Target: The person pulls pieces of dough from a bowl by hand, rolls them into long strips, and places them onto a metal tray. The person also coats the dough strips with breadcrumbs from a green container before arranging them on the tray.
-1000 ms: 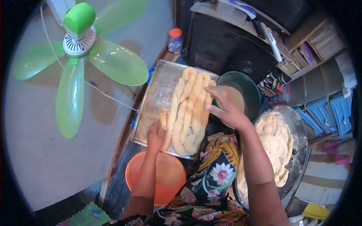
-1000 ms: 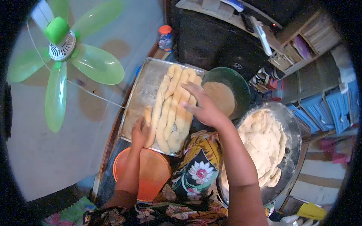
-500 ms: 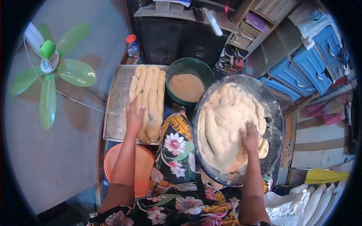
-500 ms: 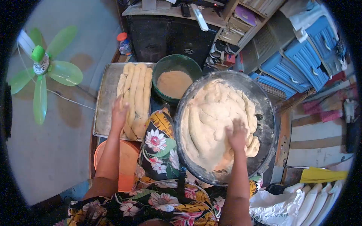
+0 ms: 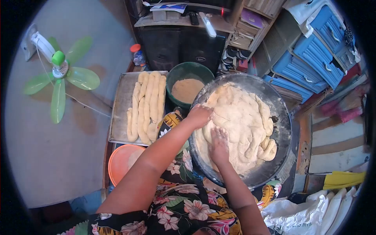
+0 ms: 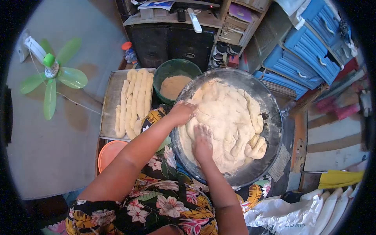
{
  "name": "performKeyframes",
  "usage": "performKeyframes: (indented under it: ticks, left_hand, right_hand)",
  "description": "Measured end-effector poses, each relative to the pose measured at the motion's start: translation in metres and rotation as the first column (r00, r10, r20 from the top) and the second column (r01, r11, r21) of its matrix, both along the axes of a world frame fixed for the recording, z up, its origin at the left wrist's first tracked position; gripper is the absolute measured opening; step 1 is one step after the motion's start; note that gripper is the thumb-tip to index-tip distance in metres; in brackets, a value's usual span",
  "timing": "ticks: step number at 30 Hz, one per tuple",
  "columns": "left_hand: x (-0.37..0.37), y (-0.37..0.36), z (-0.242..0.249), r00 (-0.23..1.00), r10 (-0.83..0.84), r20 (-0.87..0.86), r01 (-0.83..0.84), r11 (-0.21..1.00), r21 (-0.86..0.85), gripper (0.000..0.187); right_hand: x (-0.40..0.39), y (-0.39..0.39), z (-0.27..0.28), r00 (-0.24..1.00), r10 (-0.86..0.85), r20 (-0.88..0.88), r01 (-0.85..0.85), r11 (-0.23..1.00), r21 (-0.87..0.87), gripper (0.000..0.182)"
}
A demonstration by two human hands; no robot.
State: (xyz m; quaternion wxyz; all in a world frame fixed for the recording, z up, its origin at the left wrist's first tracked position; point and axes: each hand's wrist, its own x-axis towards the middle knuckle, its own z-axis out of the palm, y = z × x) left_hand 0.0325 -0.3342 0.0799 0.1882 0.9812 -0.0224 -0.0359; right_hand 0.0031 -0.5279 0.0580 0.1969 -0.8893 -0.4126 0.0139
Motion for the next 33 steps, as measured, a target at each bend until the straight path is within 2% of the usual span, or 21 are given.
performKeyframes:
  ticks: [1, 3, 4, 8, 9, 10, 11, 13, 15, 17, 19, 21, 22, 23, 25, 27, 29, 30, 31, 32, 33]
  left_hand:
    - [-0.003, -0.001, 0.009, 1.000, 0.007, -0.004, -0.007, 1.000, 0.002, 0.040]
    - [-0.006, 0.000, 0.020, 0.996, -0.032, -0.089, 0.038, 0.997, 0.065, 0.045]
    - [-0.007, 0.002, 0.019, 0.996, -0.021, -0.091, 0.027, 0.998, 0.064, 0.045]
    - [-0.013, 0.007, 0.013, 0.994, -0.107, 0.010, 0.106, 0.993, 0.050, 0.049]
    - [-0.013, 0.008, 0.010, 0.988, -0.147, 0.045, 0.143, 0.986, 0.083, 0.052]
    - [-0.013, 0.010, 0.004, 0.990, -0.137, 0.044, 0.133, 0.988, 0.081, 0.052]
    - [-0.012, 0.012, -0.003, 0.980, -0.154, 0.128, 0.146, 0.987, 0.074, 0.053]
    - [-0.010, 0.015, -0.005, 0.963, -0.166, 0.211, 0.156, 0.986, 0.065, 0.055]
    - [-0.006, 0.018, 0.005, 0.977, -0.214, 0.004, 0.214, 0.973, -0.084, 0.058]
    - [-0.010, 0.018, 0.020, 0.969, -0.247, 0.018, 0.248, 0.966, -0.079, 0.054]
    - [-0.010, 0.016, 0.020, 0.959, -0.282, 0.029, 0.283, 0.956, -0.075, 0.050]
    - [-0.008, 0.009, 0.014, 0.987, -0.150, 0.064, 0.158, 0.974, -0.161, 0.041]
    - [-0.006, 0.006, 0.013, 0.987, -0.149, 0.063, 0.157, 0.974, -0.161, 0.041]
    - [-0.004, 0.004, 0.013, 0.984, -0.149, 0.097, 0.169, 0.954, -0.248, 0.037]
    - [-0.007, -0.003, 0.020, 0.981, -0.142, 0.130, 0.178, 0.926, -0.334, 0.032]
    - [-0.016, -0.021, 0.034, 0.952, -0.083, 0.294, 0.225, 0.841, -0.491, 0.030]
    - [-0.030, -0.047, 0.044, 0.967, -0.169, 0.190, 0.238, 0.862, -0.447, 0.030]
    - [-0.039, -0.060, 0.053, 0.961, -0.244, 0.130, 0.276, 0.851, -0.447, 0.030]
    - [-0.049, -0.074, 0.060, 0.929, -0.354, 0.110, 0.368, 0.850, -0.376, 0.031]
    - [-0.059, -0.087, 0.062, 0.886, -0.456, 0.084, 0.458, 0.835, -0.304, 0.032]
    - [-0.068, -0.098, 0.050, 0.885, -0.458, 0.084, 0.461, 0.833, -0.305, 0.032]
  right_hand:
    - [-0.004, -0.004, 0.003, 1.000, 0.007, -0.004, -0.007, 1.000, 0.002, 0.062]
    - [-0.010, -0.010, 0.011, 0.962, -0.210, -0.174, 0.241, 0.953, 0.183, 0.054]
    - [-0.010, -0.009, 0.008, 0.960, -0.243, -0.138, 0.272, 0.924, 0.269, 0.043]
    - [0.008, -0.011, 0.009, 0.934, -0.246, -0.260, 0.325, 0.886, 0.331, 0.037]
    - [0.010, -0.011, 0.011, 0.884, -0.244, -0.399, 0.403, 0.831, 0.384, 0.032]
    - [0.011, -0.011, 0.013, 0.815, -0.228, -0.533, 0.487, 0.767, 0.417, 0.028]
    - [0.012, -0.012, 0.016, 0.730, -0.197, -0.655, 0.574, 0.697, 0.430, 0.024]
    - [0.013, -0.010, 0.032, 0.722, -0.159, -0.673, 0.570, 0.687, 0.450, 0.021]
    - [0.008, -0.008, 0.059, 0.634, -0.017, -0.773, 0.635, 0.582, 0.508, 0.020]
    - [0.008, -0.020, 0.071, 0.645, -0.011, -0.764, 0.630, 0.575, 0.522, 0.020]
    - [0.004, -0.034, 0.081, 0.627, 0.048, -0.778, 0.671, 0.475, 0.570, 0.021]
    - [-0.003, -0.049, 0.091, 0.594, 0.097, -0.799, 0.696, 0.437, 0.570, 0.019]
    - [-0.005, -0.062, 0.089, 0.609, 0.142, -0.780, 0.680, 0.413, 0.606, 0.020]
    - [-0.006, -0.075, 0.086, 0.623, 0.188, -0.759, 0.663, 0.388, 0.640, 0.020]
    - [-0.005, -0.104, 0.077, 0.567, 0.270, -0.778, 0.650, 0.434, 0.624, 0.027]
    - [-0.001, -0.114, 0.078, 0.509, 0.342, -0.790, 0.632, 0.474, 0.613, 0.035]
    - [0.004, -0.115, 0.094, 0.360, 0.281, -0.890, 0.338, 0.850, 0.405, 0.058]
    - [0.008, -0.117, 0.086, 0.343, 0.213, -0.915, 0.231, 0.925, 0.302, 0.076]
    - [0.006, -0.111, 0.083, 0.343, 0.208, -0.916, 0.238, 0.924, 0.299, 0.076]
    - [0.001, -0.099, 0.082, 0.471, 0.198, -0.860, 0.158, 0.940, 0.302, 0.076]
    - [-0.001, -0.094, 0.079, 0.590, 0.196, -0.784, 0.076, 0.953, 0.295, 0.076]
